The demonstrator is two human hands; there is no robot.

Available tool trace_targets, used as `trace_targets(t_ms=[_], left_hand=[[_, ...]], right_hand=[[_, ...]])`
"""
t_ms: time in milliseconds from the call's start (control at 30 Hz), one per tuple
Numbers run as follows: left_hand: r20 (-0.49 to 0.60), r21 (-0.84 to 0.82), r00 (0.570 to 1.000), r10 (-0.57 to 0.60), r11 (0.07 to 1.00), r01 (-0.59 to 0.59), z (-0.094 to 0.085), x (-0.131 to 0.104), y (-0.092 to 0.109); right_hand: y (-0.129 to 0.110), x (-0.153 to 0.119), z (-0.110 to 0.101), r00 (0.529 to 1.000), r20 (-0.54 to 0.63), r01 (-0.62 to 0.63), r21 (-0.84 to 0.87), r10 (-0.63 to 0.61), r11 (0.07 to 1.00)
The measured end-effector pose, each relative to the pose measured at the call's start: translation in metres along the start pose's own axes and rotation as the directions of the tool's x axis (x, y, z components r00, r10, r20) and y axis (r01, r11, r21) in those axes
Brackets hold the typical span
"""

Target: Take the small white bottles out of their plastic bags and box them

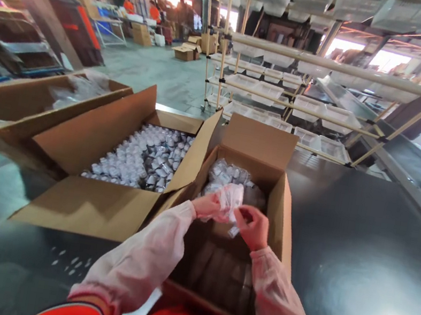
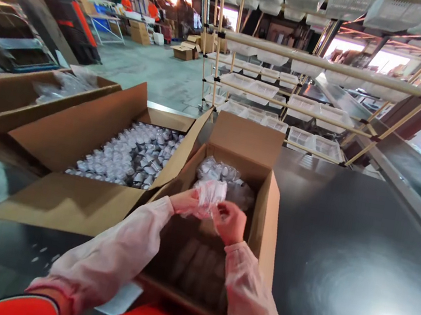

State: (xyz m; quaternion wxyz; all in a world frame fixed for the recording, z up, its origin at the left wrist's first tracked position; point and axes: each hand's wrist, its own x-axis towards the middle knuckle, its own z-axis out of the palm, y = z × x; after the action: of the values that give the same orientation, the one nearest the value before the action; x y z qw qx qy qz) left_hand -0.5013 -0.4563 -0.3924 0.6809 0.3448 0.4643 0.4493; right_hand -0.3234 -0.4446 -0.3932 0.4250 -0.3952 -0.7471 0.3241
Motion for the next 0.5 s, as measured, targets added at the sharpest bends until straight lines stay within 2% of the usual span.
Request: trace_targets(t_ms=[33,67,100,133,200,233,267,300,333,400,433,467,500], left_hand=[[0.076,0.042,0.996,-0.047,0.998,0.044,0.001,-0.004,0.001],[0.161,0.102,0.982,-0.102,0.991,0.086,0.003,-0.008,0.0],[0.247,0.178,0.956,-0.159,0.977,0.117,0.004,-0.011,0.0],[0.328,0.26,0.921,-0.21,0.957,0.125,0.005,-0.014,-0.001],[0.462,0.392,0.841,-0.282,0.915,0.091,0.003,-0.02,0.002],[0.5,0.415,0.818,-0.285,0.907,0.063,0.0,-0.023,0.007],[0.507,0.398,0.823,-0.254,0.917,0.038,-0.006,-0.026,0.014],[0.491,0.344,0.85,-0.191,0.939,0.012,-0.014,-0.03,0.022],[0.45,0.268,0.886,-0.108,0.963,-0.018,-0.023,-0.033,0.032],[0.276,0.063,0.95,0.147,0.983,-0.17,-0.042,-0.038,0.05],[0.148,-0.033,0.946,0.289,0.957,-0.287,-0.049,-0.038,0.056],[0.009,-0.096,0.916,0.4,0.913,-0.397,-0.055,-0.037,0.059],[-0.116,-0.119,0.881,0.459,0.874,-0.471,-0.057,-0.034,0.058]], right_hand=[[0.004,0.005,-0.01,0.999,-0.031,-0.043,0.059,0.045,0.997],[0.008,0.009,-0.017,0.995,0.023,-0.096,0.141,0.094,0.985],[0.013,0.011,-0.023,0.978,0.159,-0.172,0.22,0.138,0.96],[0.019,0.012,-0.026,0.924,0.342,-0.275,0.277,0.173,0.921],[0.03,0.012,-0.027,0.742,0.639,-0.475,0.285,0.205,0.833],[0.034,0.01,-0.026,0.671,0.712,-0.532,0.265,0.209,0.804],[0.038,0.009,-0.026,0.635,0.742,-0.566,0.255,0.217,0.784],[0.041,0.009,-0.026,0.619,0.751,-0.593,0.257,0.228,0.763],[0.044,0.008,-0.027,0.627,0.74,-0.609,0.272,0.243,0.745],[0.048,0.009,-0.031,0.671,0.687,-0.624,0.319,0.28,0.714],[0.05,0.01,-0.033,0.698,0.651,-0.624,0.347,0.3,0.7],[0.051,0.01,-0.034,0.727,0.607,-0.618,0.378,0.319,0.689],[0.052,0.011,-0.035,0.759,0.557,-0.605,0.415,0.337,0.679]])
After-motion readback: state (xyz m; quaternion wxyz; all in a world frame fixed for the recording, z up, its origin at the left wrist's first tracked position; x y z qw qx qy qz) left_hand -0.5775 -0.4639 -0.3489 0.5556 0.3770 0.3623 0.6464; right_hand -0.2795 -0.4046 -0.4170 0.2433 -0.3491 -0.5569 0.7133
